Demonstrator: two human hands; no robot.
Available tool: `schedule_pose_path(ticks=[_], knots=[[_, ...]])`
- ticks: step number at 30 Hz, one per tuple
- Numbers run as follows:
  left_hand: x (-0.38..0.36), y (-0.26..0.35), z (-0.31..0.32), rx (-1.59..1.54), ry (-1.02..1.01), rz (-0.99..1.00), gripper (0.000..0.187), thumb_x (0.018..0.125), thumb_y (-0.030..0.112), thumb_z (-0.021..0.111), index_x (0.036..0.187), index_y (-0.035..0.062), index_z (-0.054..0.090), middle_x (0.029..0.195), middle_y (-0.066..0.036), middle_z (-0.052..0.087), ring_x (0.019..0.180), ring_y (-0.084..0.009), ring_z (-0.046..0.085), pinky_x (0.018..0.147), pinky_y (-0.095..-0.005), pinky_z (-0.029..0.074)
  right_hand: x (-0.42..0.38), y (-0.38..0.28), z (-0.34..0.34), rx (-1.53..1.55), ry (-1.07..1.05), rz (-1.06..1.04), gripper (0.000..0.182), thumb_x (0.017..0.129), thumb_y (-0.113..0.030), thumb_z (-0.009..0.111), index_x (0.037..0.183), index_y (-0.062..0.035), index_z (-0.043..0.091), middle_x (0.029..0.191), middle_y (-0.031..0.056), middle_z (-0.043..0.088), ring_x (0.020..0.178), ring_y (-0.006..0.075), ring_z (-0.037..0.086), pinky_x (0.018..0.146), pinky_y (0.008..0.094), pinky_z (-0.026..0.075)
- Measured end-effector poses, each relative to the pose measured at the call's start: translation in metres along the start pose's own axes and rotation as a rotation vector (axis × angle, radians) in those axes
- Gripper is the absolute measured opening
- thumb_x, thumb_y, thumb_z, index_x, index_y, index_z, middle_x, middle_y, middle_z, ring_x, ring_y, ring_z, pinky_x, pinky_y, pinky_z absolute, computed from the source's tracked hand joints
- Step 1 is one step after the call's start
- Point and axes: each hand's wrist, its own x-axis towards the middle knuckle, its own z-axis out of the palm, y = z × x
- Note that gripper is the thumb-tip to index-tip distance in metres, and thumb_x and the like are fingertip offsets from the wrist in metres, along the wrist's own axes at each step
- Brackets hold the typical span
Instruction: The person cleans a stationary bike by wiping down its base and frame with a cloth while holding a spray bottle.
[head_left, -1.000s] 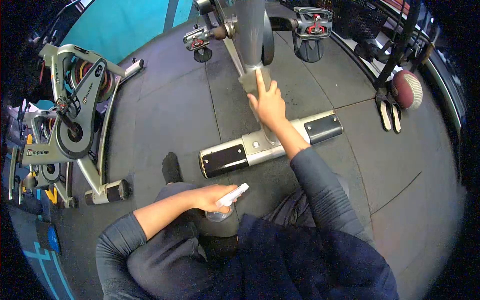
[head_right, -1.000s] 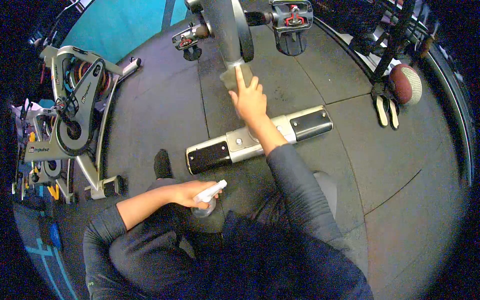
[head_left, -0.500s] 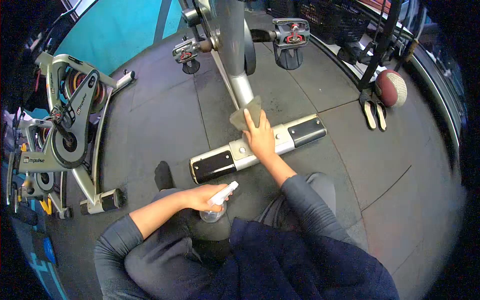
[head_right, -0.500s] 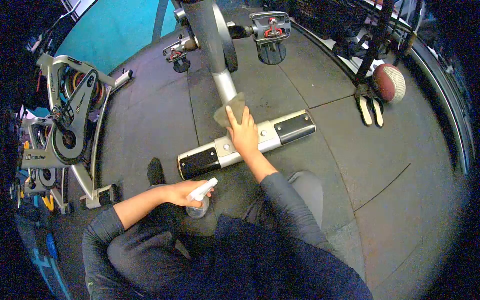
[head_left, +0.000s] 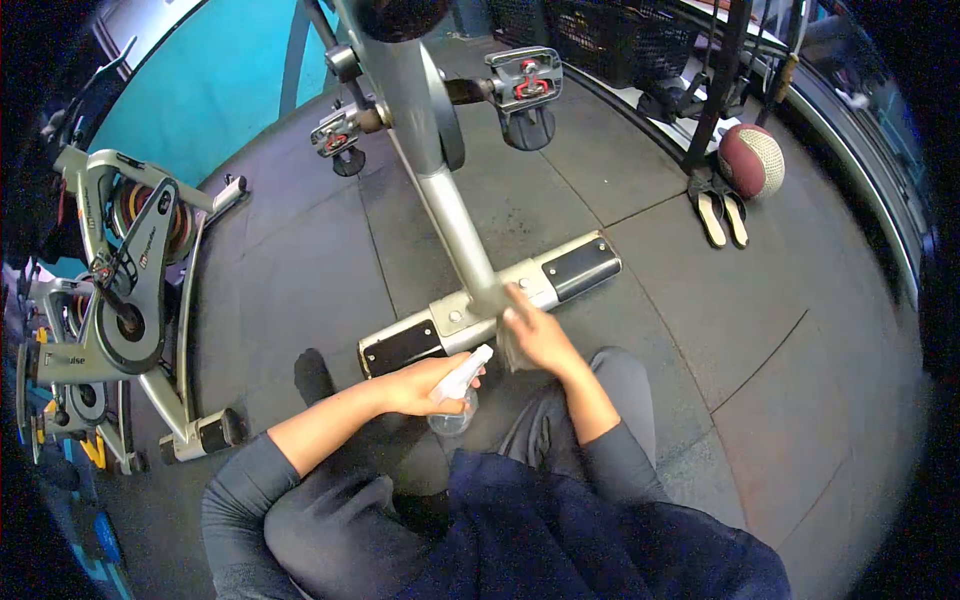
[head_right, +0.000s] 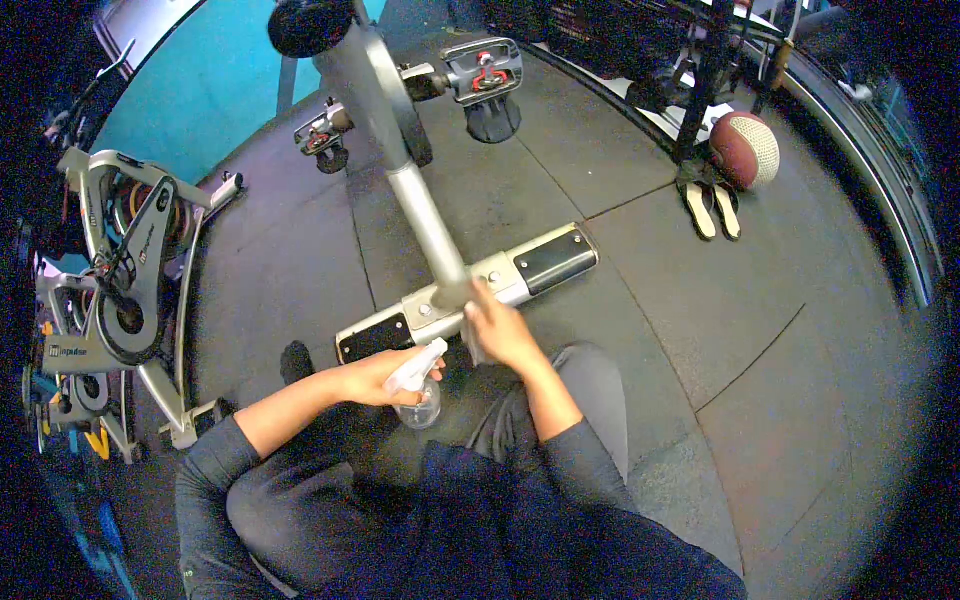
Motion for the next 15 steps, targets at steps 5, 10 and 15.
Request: schedule_pose_path(ticks=[5, 10, 15], knots=[[0.010, 0.009, 0.011, -0.057, 0.093, 0.036, 0.053, 0.082, 0.019, 0.066, 0.125, 0.0019, 0.041, 0.111, -0.010, 0.057, 0.103, -0.0192, 0.055, 0.089, -0.0326, 0.043, 0.017, -0.012, -0.074, 1.015, 0.441, 0.184, 0.070, 0.095, -0.051, 0.039, 0.141, 0.0010, 0.027, 0.139, 0.0167, 0.039, 0.130, 0.0277, 0.037, 0.107, 0.0384, 0.031], [0.017, 0.015, 0.023, -0.175, 0.174, -0.025, 0.054, 0.083, 0.018, 0.064, 0.128, 0.0020, 0.040, 0.114, -0.009, 0.058, 0.107, -0.0178, 0.054, 0.091, -0.0315, 0.042, 0.003, -0.004, -0.115, 1.052, 0.749, -0.059, 0.073, 0.094, -0.057, 0.029, 0.141, -0.0009, 0.028, 0.143, 0.0145, 0.035, 0.131, 0.0283, 0.035, 0.110, 0.0383, 0.027], [0.025, 0.017, 0.030, -0.111, 0.159, 0.002, 0.049, 0.083, 0.015, 0.063, 0.125, 0.0021, 0.042, 0.112, -0.010, 0.058, 0.105, -0.0198, 0.056, 0.090, -0.0328, 0.044, 0.018, 0.021, -0.102, -0.319, 0.564, 0.017, 0.057, 0.095, -0.047, 0.034, 0.140, -0.0131, 0.037, 0.149, 0.0149, 0.025, 0.138, 0.0355, 0.016, 0.111, 0.0484, 0.012]])
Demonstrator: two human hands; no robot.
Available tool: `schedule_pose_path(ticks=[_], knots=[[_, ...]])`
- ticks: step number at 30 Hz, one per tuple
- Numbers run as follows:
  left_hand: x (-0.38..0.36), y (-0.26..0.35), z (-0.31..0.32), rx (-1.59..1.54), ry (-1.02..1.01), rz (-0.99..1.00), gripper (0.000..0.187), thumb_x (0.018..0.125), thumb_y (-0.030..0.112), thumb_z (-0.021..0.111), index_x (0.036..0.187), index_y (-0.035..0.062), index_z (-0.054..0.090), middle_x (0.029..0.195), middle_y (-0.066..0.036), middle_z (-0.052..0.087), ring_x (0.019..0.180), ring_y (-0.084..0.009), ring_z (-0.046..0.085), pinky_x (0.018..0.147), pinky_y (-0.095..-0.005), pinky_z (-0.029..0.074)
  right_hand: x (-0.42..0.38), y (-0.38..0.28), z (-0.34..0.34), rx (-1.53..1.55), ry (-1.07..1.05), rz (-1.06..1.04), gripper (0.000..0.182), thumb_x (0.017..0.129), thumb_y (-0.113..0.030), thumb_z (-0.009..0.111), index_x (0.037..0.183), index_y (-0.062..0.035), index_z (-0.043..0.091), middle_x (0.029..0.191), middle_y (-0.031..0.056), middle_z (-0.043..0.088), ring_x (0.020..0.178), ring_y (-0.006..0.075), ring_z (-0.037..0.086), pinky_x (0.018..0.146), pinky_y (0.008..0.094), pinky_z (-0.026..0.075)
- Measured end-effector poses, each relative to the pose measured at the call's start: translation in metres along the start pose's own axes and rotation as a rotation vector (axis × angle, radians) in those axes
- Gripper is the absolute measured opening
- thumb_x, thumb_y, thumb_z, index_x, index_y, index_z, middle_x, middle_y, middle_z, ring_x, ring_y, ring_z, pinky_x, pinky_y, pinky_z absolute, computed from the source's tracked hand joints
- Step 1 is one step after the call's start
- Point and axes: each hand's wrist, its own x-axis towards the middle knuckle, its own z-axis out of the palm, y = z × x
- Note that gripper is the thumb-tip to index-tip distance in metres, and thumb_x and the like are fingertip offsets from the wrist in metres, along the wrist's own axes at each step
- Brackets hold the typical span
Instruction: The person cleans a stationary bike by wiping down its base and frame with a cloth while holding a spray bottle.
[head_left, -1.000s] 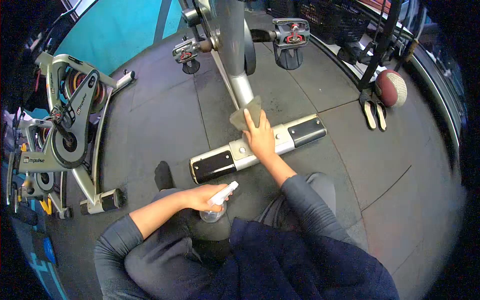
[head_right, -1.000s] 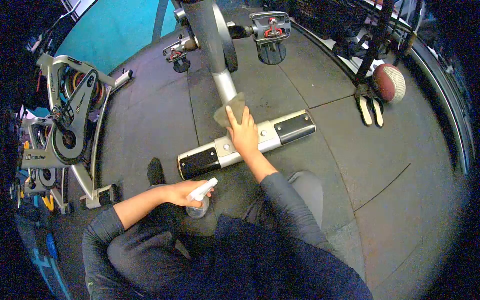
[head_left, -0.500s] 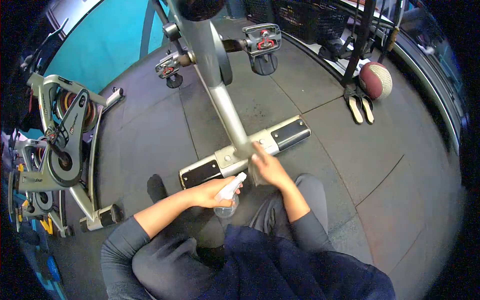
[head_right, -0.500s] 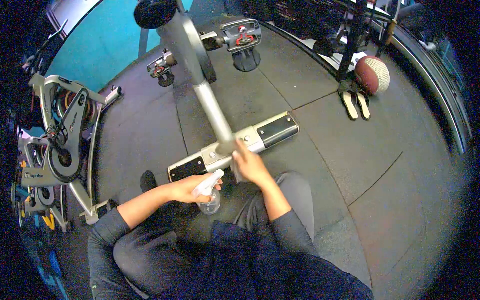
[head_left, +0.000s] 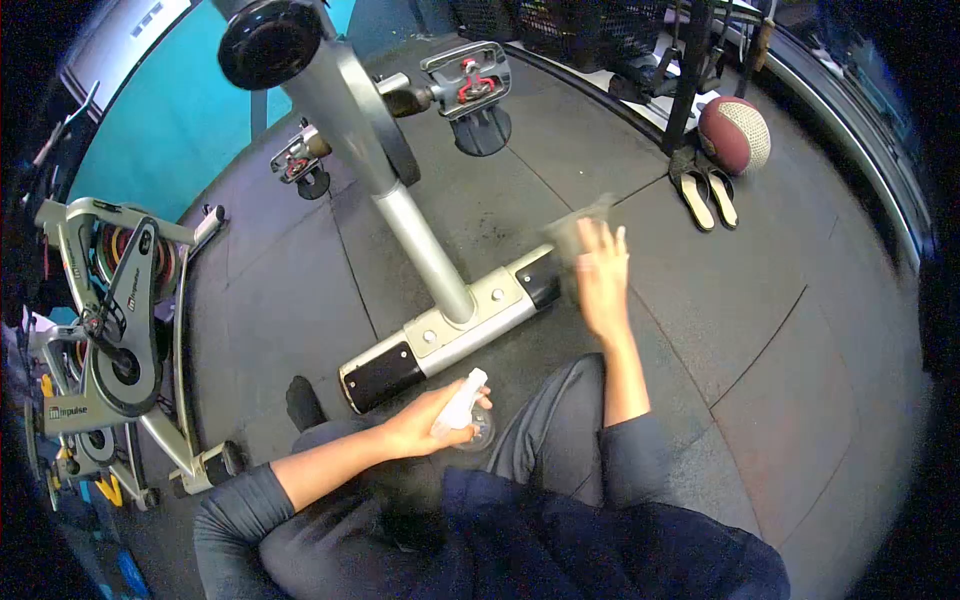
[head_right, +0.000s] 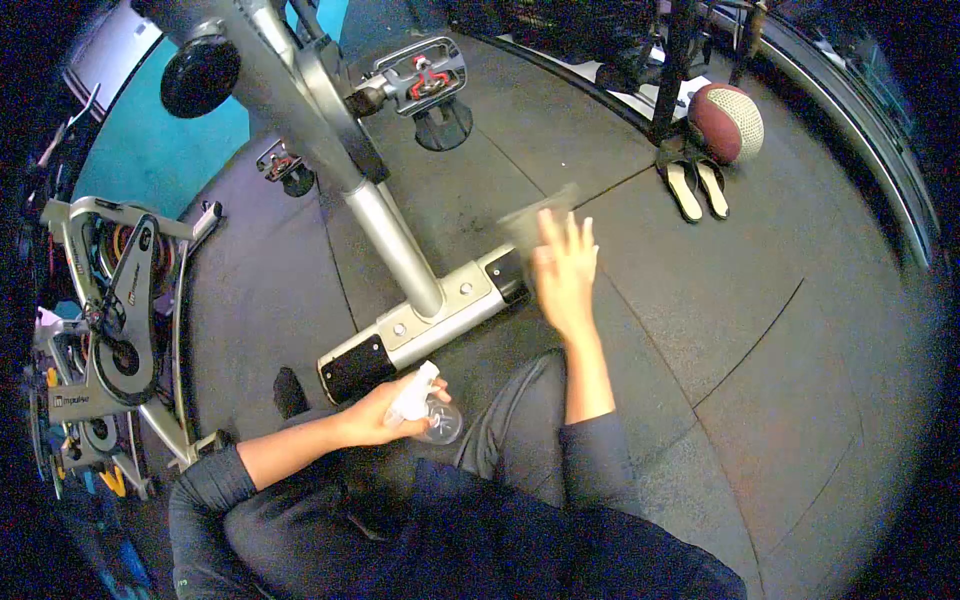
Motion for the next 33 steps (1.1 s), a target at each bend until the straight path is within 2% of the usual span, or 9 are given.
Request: schedule_pose_path(ticks=[3, 5, 6, 10, 13, 18, 23, 31, 33], knots=[[0.010, 0.009, 0.003, 0.074, -0.025, 0.141, 0.045, 0.082, 0.015, 0.063, 0.121, 0.0018, 0.044, 0.108, -0.012, 0.059, 0.100, -0.0267, 0.060, 0.087, -0.0367, 0.046, -0.007, 0.004, 0.030, -0.525, -0.330, -0.078, 0.051, 0.093, -0.043, 0.041, 0.138, -0.0186, 0.042, 0.151, 0.0109, 0.020, 0.140, 0.0351, 0.012, 0.112, 0.0526, 0.009], [0.020, 0.013, 0.002, 0.162, -0.090, 0.158, 0.043, 0.082, 0.017, 0.061, 0.118, 0.0010, 0.045, 0.105, -0.014, 0.059, 0.098, -0.0309, 0.060, 0.085, -0.0388, 0.046, -0.009, 0.017, 0.049, -0.432, -0.356, -0.109, 0.045, 0.093, -0.041, 0.042, 0.131, -0.0195, 0.051, 0.150, 0.0095, 0.025, 0.140, 0.0301, 0.016, 0.111, 0.0517, 0.014], [0.025, 0.014, 0.002, 0.186, -0.101, 0.155, 0.046, 0.081, 0.009, 0.064, 0.122, 0.0015, 0.044, 0.104, -0.009, 0.060, 0.102, -0.0194, 0.057, 0.090, -0.0332, 0.044, -0.005, 0.016, 0.050, -0.458, -0.337, -0.122, 0.043, 0.093, -0.041, 0.042, 0.131, -0.0225, 0.051, 0.147, 0.0106, 0.030, 0.138, 0.0294, 0.021, 0.108, 0.0524, 0.019], [0.049, 0.012, 0.003, 0.031, -0.083, 0.028, 0.046, 0.081, 0.008, 0.063, 0.122, 0.0012, 0.043, 0.097, -0.006, 0.058, 0.094, -0.0137, 0.057, 0.088, -0.0286, 0.045, 0.008, 0.006, 0.043, -0.587, -0.308, -0.181, 0.037, 0.091, -0.044, 0.044, 0.122, -0.0300, 0.059, 0.133, 0.0093, 0.046, 0.122, 0.0252, 0.040, 0.094, 0.0511, 0.032], [0.074, 0.001, 0.011, -0.093, 0.065, 0.088, 0.041, 0.081, 0.015, 0.062, 0.116, -0.0009, 0.046, 0.089, -0.010, 0.061, 0.089, -0.0207, 0.063, 0.082, -0.0324, 0.047, 0.018, 0.012, 0.045, -0.570, -0.213, -0.246, 0.033, 0.089, -0.046, 0.046, 0.112, -0.0329, 0.065, 0.123, 0.0067, 0.051, 0.109, 0.0227, 0.044, 0.085, 0.0486, 0.032], [0.117, -0.005, 0.033, -0.064, 0.242, 0.113, 0.039, 0.075, 0.009, 0.061, 0.111, 0.0000, 0.050, 0.081, -0.008, 0.062, 0.080, -0.0193, 0.064, 0.077, -0.0322, 0.049, 0.034, 0.024, 0.051, -0.443, -0.269, -0.195, 0.033, 0.088, -0.047, 0.047, 0.107, -0.0308, 0.068, 0.118, 0.0059, 0.052, 0.113, 0.0264, 0.041, 0.092, 0.0527, 0.027], [0.143, -0.024, 0.051, -0.078, 0.436, 0.257, 0.035, 0.074, 0.008, 0.062, 0.107, 0.0007, 0.054, 0.074, -0.008, 0.062, 0.073, -0.0191, 0.064, 0.070, -0.0320, 0.049, 0.032, 0.038, 0.061, -0.463, -0.100, -0.373, 0.032, 0.089, -0.041, 0.046, 0.109, -0.0266, 0.067, 0.123, 0.0051, 0.052, 0.126, 0.0242, 0.037, 0.105, 0.0583, 0.016], [0.149, -0.043, 0.081, -0.022, 0.816, 0.176, 0.035, 0.072, 0.009, 0.062, 0.106, 0.0037, 0.054, 0.075, -0.006, 0.065, 0.072, -0.0260, 0.062, 0.073, -0.0379, 0.047, 0.059, 0.033, 0.065, -0.498, -0.405, -0.273, 0.042, 0.088, -0.046, 0.039, 0.109, -0.0208, 0.066, 0.117, 0.0071, 0.059, 0.122, 0.0252, 0.044, 0.108, 0.0573, 0.014], [0.150, -0.049, 0.085, 0.105, 0.858, 0.208, 0.035, 0.076, 0.004, 0.061, 0.108, -0.0027, 0.050, 0.079, -0.008, 0.063, 0.073, -0.0166, 0.063, 0.072, -0.0298, 0.050, 0.067, 0.027, 0.064, -0.544, -0.471, -0.244, 0.043, 0.088, -0.047, 0.039, 0.108, -0.0206, 0.066, 0.114, 0.0070, 0.060, 0.120, 0.0248, 0.045, 0.108, 0.0574, 0.015]])
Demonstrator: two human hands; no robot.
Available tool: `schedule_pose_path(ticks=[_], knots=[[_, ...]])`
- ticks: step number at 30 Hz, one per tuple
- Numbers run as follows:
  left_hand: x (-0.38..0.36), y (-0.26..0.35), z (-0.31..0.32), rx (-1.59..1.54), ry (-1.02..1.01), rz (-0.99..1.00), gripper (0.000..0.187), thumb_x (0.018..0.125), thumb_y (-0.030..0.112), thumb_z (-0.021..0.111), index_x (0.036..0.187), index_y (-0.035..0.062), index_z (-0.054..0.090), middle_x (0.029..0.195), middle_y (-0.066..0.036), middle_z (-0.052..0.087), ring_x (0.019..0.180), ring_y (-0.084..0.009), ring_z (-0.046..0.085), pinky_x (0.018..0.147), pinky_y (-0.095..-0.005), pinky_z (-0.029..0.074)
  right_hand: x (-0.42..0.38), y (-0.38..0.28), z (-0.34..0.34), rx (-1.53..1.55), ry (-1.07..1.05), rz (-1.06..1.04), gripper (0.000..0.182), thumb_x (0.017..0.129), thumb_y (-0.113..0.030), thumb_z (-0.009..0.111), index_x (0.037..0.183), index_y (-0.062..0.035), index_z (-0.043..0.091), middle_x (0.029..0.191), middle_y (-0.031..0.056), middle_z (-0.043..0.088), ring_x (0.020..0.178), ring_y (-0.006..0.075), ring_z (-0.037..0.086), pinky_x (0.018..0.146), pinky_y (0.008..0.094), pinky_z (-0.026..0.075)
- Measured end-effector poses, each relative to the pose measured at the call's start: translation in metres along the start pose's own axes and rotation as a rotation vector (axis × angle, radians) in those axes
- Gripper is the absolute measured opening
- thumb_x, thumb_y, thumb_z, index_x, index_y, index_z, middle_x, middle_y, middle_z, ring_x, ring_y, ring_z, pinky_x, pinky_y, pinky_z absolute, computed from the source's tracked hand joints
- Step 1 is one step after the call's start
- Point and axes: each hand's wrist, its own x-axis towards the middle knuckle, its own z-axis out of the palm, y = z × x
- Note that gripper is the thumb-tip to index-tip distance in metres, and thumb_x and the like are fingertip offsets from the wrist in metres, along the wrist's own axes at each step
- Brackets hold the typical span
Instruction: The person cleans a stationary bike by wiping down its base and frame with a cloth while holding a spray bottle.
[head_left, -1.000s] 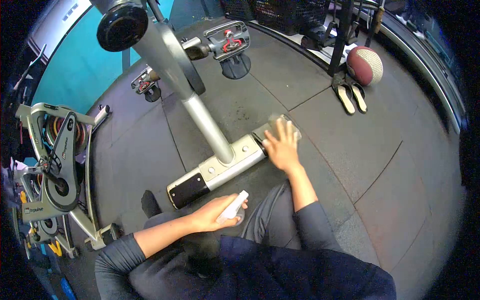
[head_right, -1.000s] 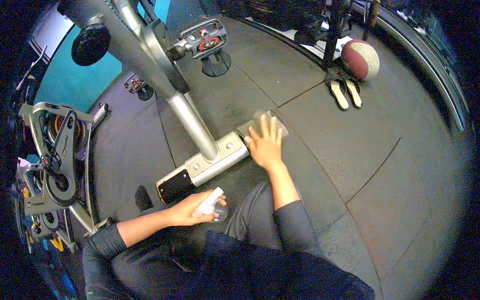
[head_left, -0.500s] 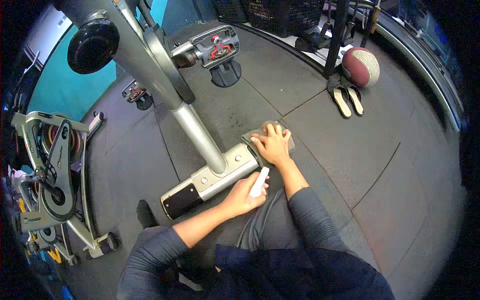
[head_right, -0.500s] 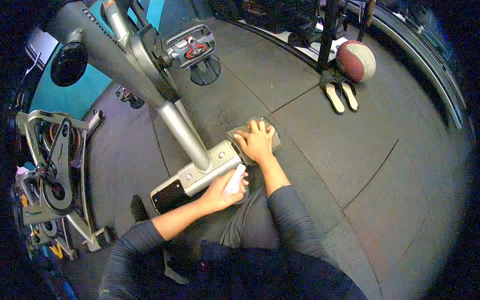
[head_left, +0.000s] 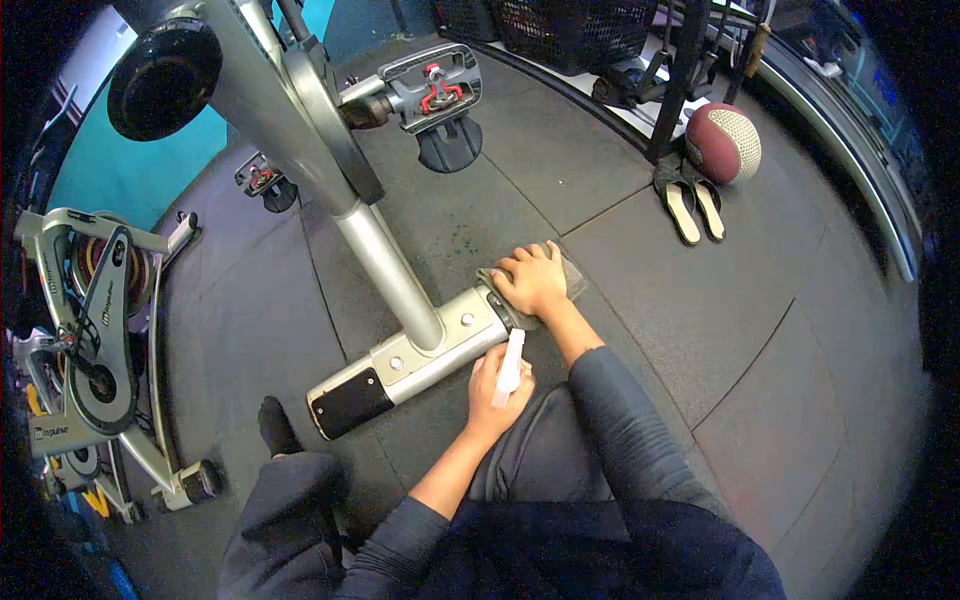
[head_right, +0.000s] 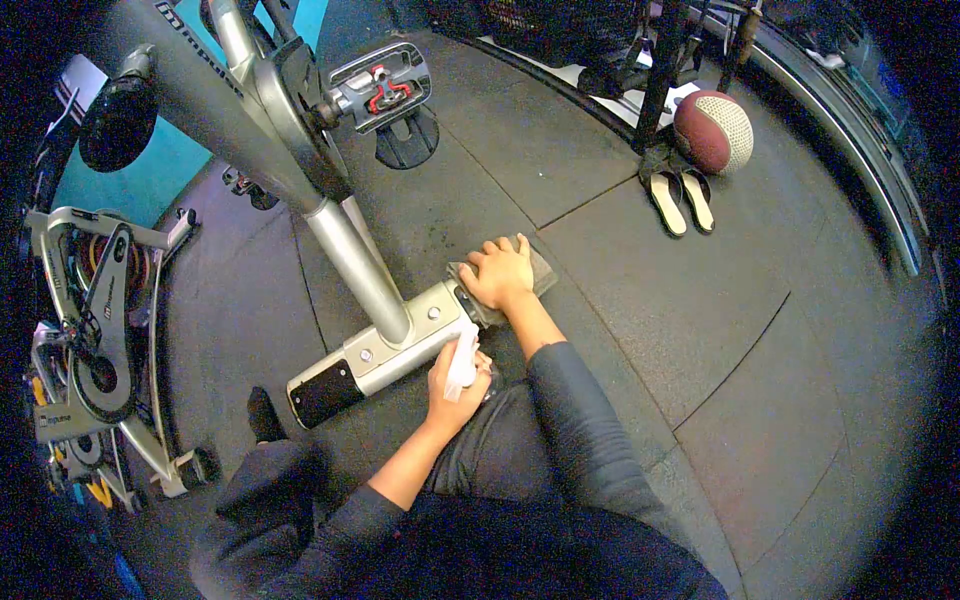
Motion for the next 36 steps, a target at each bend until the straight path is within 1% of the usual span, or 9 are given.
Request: schedule_pose_path(ticks=[4, 6, 10, 16, 23, 27, 30, 34, 36], knots=[[0.001, -0.001, 0.008, 0.144, 0.097, 0.019, 0.032, 0.076, 0.006, 0.063, 0.104, -0.0008, 0.049, 0.081, -0.009, 0.066, 0.075, -0.0197, 0.065, 0.072, -0.0318, 0.051, 0.009, -0.001, -0.006, -0.062, -0.136, 0.009, 0.043, 0.089, -0.046, 0.038, 0.108, -0.0191, 0.066, 0.112, 0.0076, 0.061, 0.121, 0.0251, 0.045, 0.107, 0.0554, 0.017], [0.000, -0.001, 0.011, 0.041, 0.125, -0.122, 0.035, 0.072, 0.011, 0.066, 0.103, 0.0050, 0.050, 0.084, -0.007, 0.068, 0.083, -0.0271, 0.063, 0.079, -0.0392, 0.047, 0.002, 0.001, 0.001, -0.064, -0.043, -0.071, 0.043, 0.090, -0.044, 0.037, 0.112, -0.0184, 0.064, 0.117, 0.0074, 0.059, 0.124, 0.0253, 0.042, 0.108, 0.0534, 0.018], [-0.001, 0.000, 0.010, 0.071, 0.142, -0.076, 0.036, 0.073, 0.012, 0.066, 0.103, 0.0046, 0.049, 0.085, -0.007, 0.068, 0.085, -0.0273, 0.063, 0.080, -0.0397, 0.047, -0.028, 0.003, 0.014, 0.037, 0.194, -0.238, 0.042, 0.093, -0.039, 0.037, 0.125, -0.0189, 0.055, 0.131, 0.0060, 0.051, 0.130, 0.0244, 0.037, 0.109, 0.0463, 0.020], [0.000, 0.001, 0.006, 0.152, 0.138, 0.010, 0.032, 0.076, 0.007, 0.064, 0.104, 0.0022, 0.050, 0.084, -0.009, 0.066, 0.079, -0.0222, 0.066, 0.073, -0.0341, 0.052, -0.066, 0.007, 0.014, -0.017, 0.155, -0.348, 0.049, 0.094, -0.041, 0.037, 0.138, -0.0221, 0.039, 0.146, 0.0050, 0.035, 0.136, 0.0240, 0.029, 0.107, 0.0452, 0.022], [-0.001, 0.002, 0.007, 0.066, 0.116, -0.013, 0.033, 0.074, 0.008, 0.065, 0.103, 0.0037, 0.050, 0.084, -0.007, 0.067, 0.080, -0.0239, 0.064, 0.076, -0.0360, 0.049, -0.018, -0.003, 0.012, -0.037, 0.122, -0.265, 0.047, 0.092, -0.045, 0.038, 0.129, -0.0198, 0.051, 0.133, 0.0082, 0.048, 0.130, 0.0255, 0.037, 0.106, 0.0456, 0.023], [-0.003, -0.006, 0.008, 0.105, 0.130, 0.006, 0.029, 0.076, 0.006, 0.062, 0.101, 0.0011, 0.050, 0.081, -0.009, 0.066, 0.078, -0.0211, 0.066, 0.074, -0.0337, 0.052, 0.023, -0.013, -0.002, -0.071, -0.227, -0.073, 0.055, 0.088, -0.052, 0.033, 0.094, -0.0138, 0.073, 0.099, 0.0111, 0.067, 0.107, 0.0260, 0.057, 0.098, 0.0447, 0.033], [-0.001, -0.008, 0.010, 0.082, 0.157, 0.026, 0.029, 0.076, 0.005, 0.062, 0.102, 0.0009, 0.050, 0.080, -0.010, 0.066, 0.077, -0.0206, 0.067, 0.074, -0.0334, 0.052, 0.037, -0.015, 0.001, -0.073, -0.335, 0.013, 0.056, 0.087, -0.054, 0.034, 0.095, -0.0138, 0.072, 0.098, 0.0103, 0.068, 0.102, 0.0261, 0.059, 0.098, 0.0441, 0.033], [0.000, -0.005, 0.011, 0.089, 0.170, 0.013, 0.029, 0.075, 0.005, 0.062, 0.101, 0.0009, 0.050, 0.079, -0.009, 0.066, 0.076, -0.0207, 0.067, 0.073, -0.0336, 0.052, 0.027, -0.017, -0.001, -0.111, -0.329, 0.021, 0.055, 0.088, -0.052, 0.034, 0.097, -0.0134, 0.071, 0.100, 0.0096, 0.067, 0.103, 0.0269, 0.058, 0.098, 0.0443, 0.033], [0.000, -0.004, 0.009, 0.055, 0.157, -0.021, 0.031, 0.073, 0.008, 0.064, 0.101, 0.0033, 0.050, 0.082, -0.007, 0.067, 0.078, -0.0237, 0.065, 0.075, -0.0360, 0.049, 0.008, -0.016, 0.003, -0.048, -0.065, -0.111, 0.051, 0.091, -0.049, 0.033, 0.100, -0.0134, 0.069, 0.105, 0.0093, 0.065, 0.109, 0.0269, 0.054, 0.100, 0.0447, 0.030]])
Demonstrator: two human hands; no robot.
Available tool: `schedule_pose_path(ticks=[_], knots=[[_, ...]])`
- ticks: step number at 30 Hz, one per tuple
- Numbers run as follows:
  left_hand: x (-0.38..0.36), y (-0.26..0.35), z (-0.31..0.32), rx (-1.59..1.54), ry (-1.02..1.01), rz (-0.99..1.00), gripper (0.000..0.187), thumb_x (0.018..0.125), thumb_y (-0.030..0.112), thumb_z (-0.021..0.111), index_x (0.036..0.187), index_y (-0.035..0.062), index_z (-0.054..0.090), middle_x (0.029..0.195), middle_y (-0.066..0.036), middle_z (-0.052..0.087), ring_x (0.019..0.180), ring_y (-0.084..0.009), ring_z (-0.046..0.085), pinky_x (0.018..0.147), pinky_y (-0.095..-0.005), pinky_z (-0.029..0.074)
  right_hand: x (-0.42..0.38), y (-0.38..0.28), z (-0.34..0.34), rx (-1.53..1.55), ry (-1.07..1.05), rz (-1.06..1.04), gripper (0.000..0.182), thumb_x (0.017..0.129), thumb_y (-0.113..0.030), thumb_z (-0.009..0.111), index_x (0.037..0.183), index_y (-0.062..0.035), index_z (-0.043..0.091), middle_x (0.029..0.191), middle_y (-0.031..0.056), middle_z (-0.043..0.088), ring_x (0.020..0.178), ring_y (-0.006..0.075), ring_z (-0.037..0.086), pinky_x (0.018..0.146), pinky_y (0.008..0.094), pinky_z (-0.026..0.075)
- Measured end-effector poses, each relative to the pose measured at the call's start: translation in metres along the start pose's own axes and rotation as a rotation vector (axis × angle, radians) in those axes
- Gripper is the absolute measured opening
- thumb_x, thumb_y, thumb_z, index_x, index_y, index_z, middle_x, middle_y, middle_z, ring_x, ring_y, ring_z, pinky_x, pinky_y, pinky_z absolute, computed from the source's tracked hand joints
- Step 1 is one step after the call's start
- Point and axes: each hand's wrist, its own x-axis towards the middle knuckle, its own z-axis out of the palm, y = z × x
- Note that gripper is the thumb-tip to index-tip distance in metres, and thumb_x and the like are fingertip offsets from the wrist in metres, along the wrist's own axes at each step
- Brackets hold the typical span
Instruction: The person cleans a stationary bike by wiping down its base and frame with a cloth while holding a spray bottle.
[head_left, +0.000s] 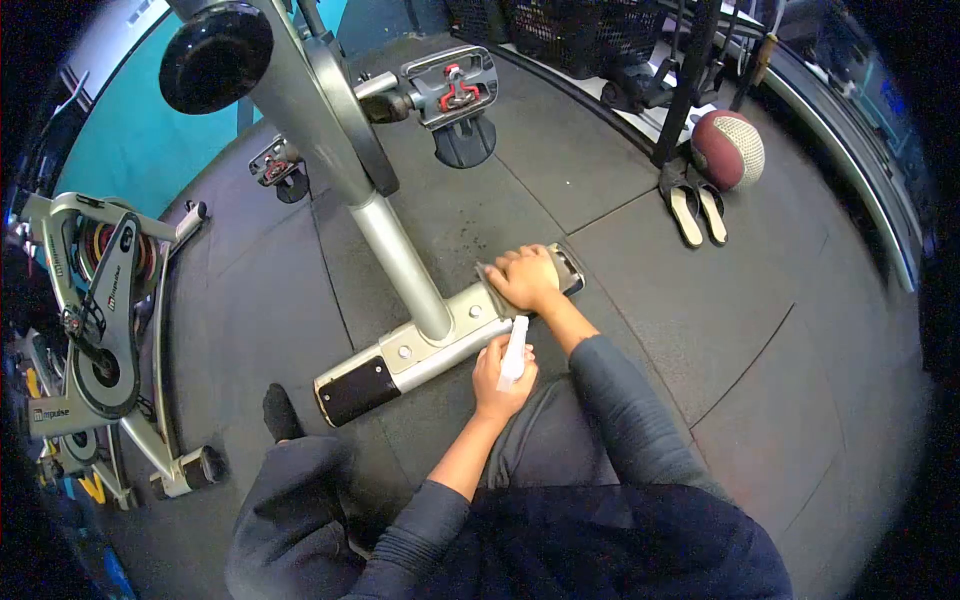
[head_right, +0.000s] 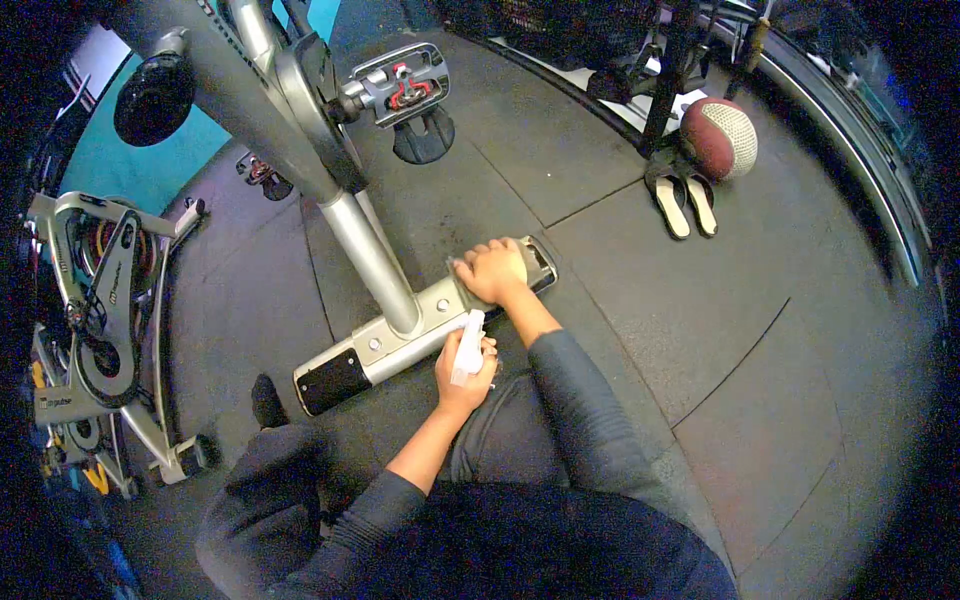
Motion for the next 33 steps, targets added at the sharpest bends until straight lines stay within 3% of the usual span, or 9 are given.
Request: schedule_pose_path(ticks=[4, 10, 16, 19, 23, 28, 30, 32, 33], knots=[[-0.002, 0.005, -0.002, -0.015, -0.027, -0.052, 0.034, 0.072, 0.011, 0.066, 0.101, 0.0061, 0.050, 0.085, -0.005, 0.068, 0.083, -0.0270, 0.062, 0.079, -0.0392, 0.046, -0.039, 0.003, 0.025, 0.055, 0.253, -0.170, 0.047, 0.091, -0.043, 0.040, 0.129, -0.0168, 0.050, 0.135, 0.0080, 0.047, 0.130, 0.0262, 0.035, 0.109, 0.0457, 0.020], [-0.005, 0.000, -0.002, -0.012, -0.060, -0.064, 0.034, 0.073, 0.011, 0.066, 0.102, 0.0059, 0.049, 0.088, -0.006, 0.067, 0.084, -0.0277, 0.062, 0.079, -0.0397, 0.046, -0.077, 0.022, 0.014, 0.052, 0.202, -0.288, 0.055, 0.090, -0.044, 0.044, 0.138, -0.0183, 0.039, 0.147, 0.0070, 0.031, 0.137, 0.0268, 0.025, 0.111, 0.0455, 0.017], [-0.006, 0.003, -0.004, -0.077, -0.056, -0.093, 0.033, 0.073, 0.011, 0.066, 0.102, 0.0062, 0.049, 0.086, -0.005, 0.067, 0.084, -0.0259, 0.062, 0.079, -0.0388, 0.046, -0.037, 0.036, 0.010, 0.105, 0.332, -0.195, 0.047, 0.091, -0.046, 0.041, 0.126, -0.0184, 0.055, 0.133, 0.0069, 0.050, 0.128, 0.0236, 0.040, 0.109, 0.0431, 0.023], [-0.005, 0.001, -0.004, -0.039, -0.046, -0.083, 0.032, 0.074, 0.012, 0.066, 0.101, 0.0064, 0.050, 0.087, -0.005, 0.067, 0.083, -0.0259, 0.062, 0.080, -0.0385, 0.046, -0.004, 0.045, -0.003, 0.037, 0.101, -0.017, 0.047, 0.090, -0.051, 0.037, 0.104, -0.0195, 0.069, 0.108, 0.0101, 0.065, 0.109, 0.0274, 0.056, 0.101, 0.0431, 0.033], [-0.004, -0.001, 0.001, -0.021, -0.027, -0.084, 0.031, 0.073, 0.013, 0.066, 0.100, 0.0068, 0.051, 0.085, -0.004, 0.068, 0.081, -0.0262, 0.062, 0.081, -0.0385, 0.047, 0.021, 0.051, -0.014, 0.138, -0.090, 0.182, 0.053, 0.088, -0.057, 0.034, 0.101, -0.0191, 0.070, 0.096, 0.0129, 0.068, 0.095, 0.0329, 0.062, 0.087, 0.0442, 0.045], [-0.003, 0.000, 0.000, -0.037, -0.015, -0.070, 0.032, 0.071, 0.011, 0.066, 0.100, 0.0069, 0.051, 0.085, -0.004, 0.068, 0.080, -0.0255, 0.063, 0.079, -0.0382, 0.047, 0.020, 0.051, -0.011, 0.087, -0.067, 0.186, 0.050, 0.089, -0.052, 0.036, 0.100, -0.0163, 0.070, 0.096, 0.0117, 0.068, 0.095, 0.0316, 0.062, 0.090, 0.0443, 0.043], [0.000, 0.000, -0.001, 0.006, -0.010, 0.044, 0.027, 0.075, 0.006, 0.062, 0.098, 0.0019, 0.049, 0.082, -0.011, 0.066, 0.075, -0.0223, 0.066, 0.072, -0.0344, 0.051, 0.010, 0.050, -0.008, 0.018, -0.040, 0.140, 0.048, 0.090, -0.049, 0.037, 0.099, -0.0159, 0.070, 0.098, 0.0103, 0.067, 0.099, 0.0300, 0.061, 0.093, 0.0445, 0.042], [0.001, 0.000, -0.001, 0.012, -0.001, 0.061, 0.026, 0.075, 0.006, 0.062, 0.098, 0.0023, 0.049, 0.082, -0.010, 0.066, 0.075, -0.0227, 0.066, 0.073, -0.0346, 0.051, -0.005, 0.051, 0.009, 0.091, 0.293, 0.015, 0.043, 0.091, -0.044, 0.038, 0.101, -0.0160, 0.069, 0.108, 0.0059, 0.065, 0.110, 0.0254, 0.054, 0.100, 0.0449, 0.034], [0.000, 0.000, -0.001, 0.023, -0.001, 0.074, 0.026, 0.076, 0.006, 0.062, 0.097, 0.0027, 0.049, 0.081, -0.010, 0.066, 0.075, -0.0230, 0.066, 0.073, -0.0347, 0.051, -0.012, 0.048, 0.012, 0.100, 0.289, 0.028, 0.040, 0.091, -0.041, 0.038, 0.106, -0.0176, 0.067, 0.119, 0.0028, 0.060, 0.120, 0.0223, 0.047, 0.106, 0.0458, 0.026]])
